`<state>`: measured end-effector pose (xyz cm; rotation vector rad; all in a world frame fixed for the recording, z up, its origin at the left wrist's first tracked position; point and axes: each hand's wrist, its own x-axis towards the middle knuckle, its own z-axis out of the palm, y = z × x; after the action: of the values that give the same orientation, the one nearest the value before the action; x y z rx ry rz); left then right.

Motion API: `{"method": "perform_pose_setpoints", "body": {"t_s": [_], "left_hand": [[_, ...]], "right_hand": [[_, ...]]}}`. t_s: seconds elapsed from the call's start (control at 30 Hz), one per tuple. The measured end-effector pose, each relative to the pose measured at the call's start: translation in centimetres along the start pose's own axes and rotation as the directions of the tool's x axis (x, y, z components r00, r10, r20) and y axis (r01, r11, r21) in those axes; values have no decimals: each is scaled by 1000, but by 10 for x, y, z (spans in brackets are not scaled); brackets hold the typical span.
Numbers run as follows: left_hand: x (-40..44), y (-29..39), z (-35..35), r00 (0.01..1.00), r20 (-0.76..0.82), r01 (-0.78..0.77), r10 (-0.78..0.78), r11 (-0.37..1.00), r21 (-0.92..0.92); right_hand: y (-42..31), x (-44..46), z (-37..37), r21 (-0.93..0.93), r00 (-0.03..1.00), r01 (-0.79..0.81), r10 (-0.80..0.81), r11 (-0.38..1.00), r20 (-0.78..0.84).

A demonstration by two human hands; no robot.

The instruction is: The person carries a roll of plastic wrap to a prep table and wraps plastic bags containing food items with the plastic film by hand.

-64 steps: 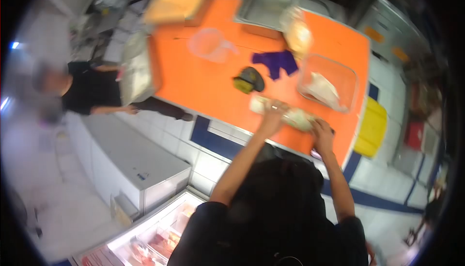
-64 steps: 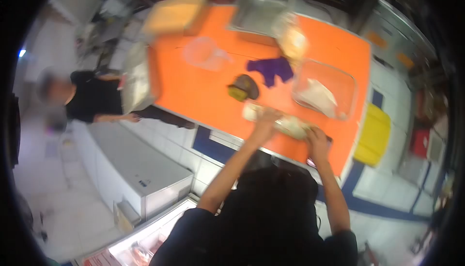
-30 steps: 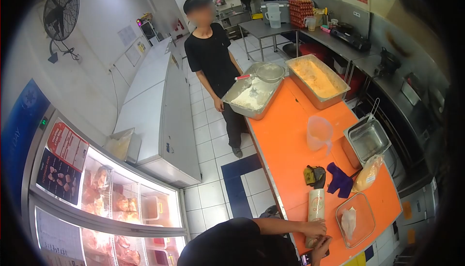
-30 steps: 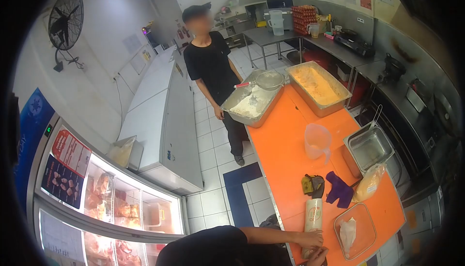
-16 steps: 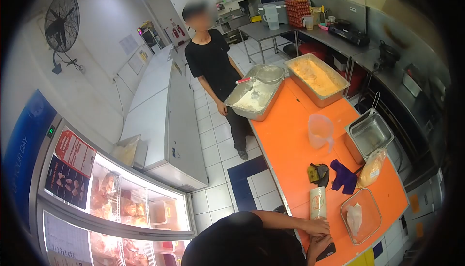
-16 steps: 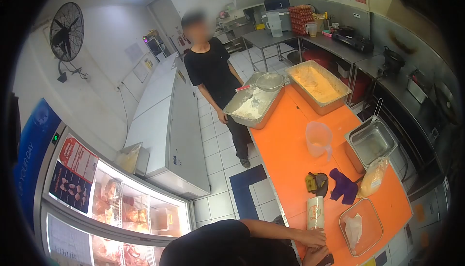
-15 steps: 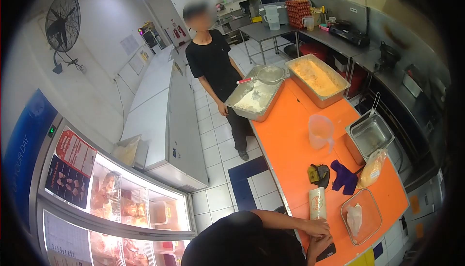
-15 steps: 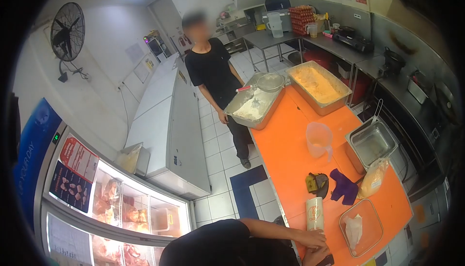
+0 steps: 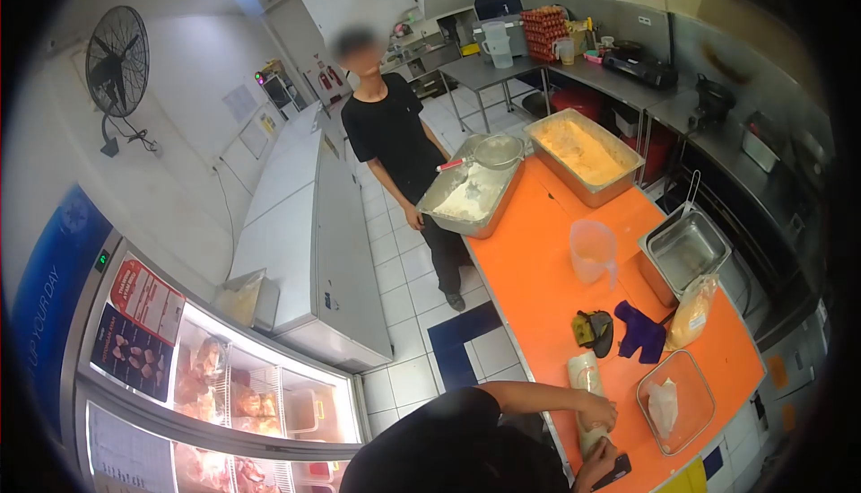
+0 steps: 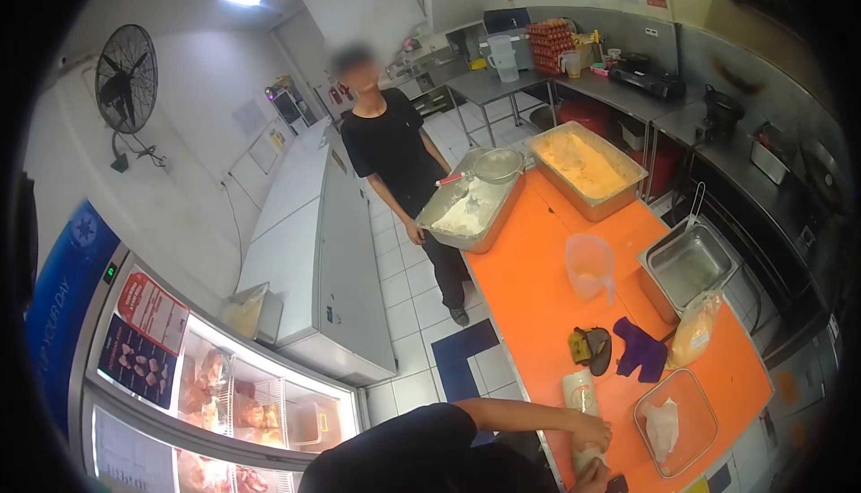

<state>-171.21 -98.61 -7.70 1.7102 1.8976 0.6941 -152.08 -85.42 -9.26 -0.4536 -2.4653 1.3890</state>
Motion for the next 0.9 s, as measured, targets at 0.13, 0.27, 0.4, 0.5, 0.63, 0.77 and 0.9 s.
{"method": "perform_pose_setpoints", "body": {"t_s": [0.13, 0.27, 0.4, 0.5, 0.63, 0.77, 0.9], "left_hand": [[18, -18, -6, 985, 160, 68, -59, 997, -47], [14, -17, -4, 986, 165, 11, -16, 999, 34], [9, -20, 22, 1000, 12, -7, 5, 988, 156], [-10, -9, -9, 985, 171, -51, 1, 957, 286], [-15, 4, -51, 930, 359, -234, 83, 885, 403], [-12, -11, -34, 852, 522, -229, 42, 927, 298], [-24, 3, -40, 866, 482, -32, -137, 945, 325]], "right_hand": [[-10, 1, -13, 121, 998, -47, 42, 992, 43], [4, 5, 2, 351, 987, -77, 21, 933, 161], [-30, 17, -7, 155, 973, 22, -57, 988, 222], [-24, 1, -1, 92, 974, 77, -95, 993, 204], [-33, -2, 1, 25, 978, 123, -125, 992, 164], [-35, -8, 2, 53, 984, 104, -111, 993, 140], [-31, -16, 13, 56, 992, 79, -84, 995, 89]]}}
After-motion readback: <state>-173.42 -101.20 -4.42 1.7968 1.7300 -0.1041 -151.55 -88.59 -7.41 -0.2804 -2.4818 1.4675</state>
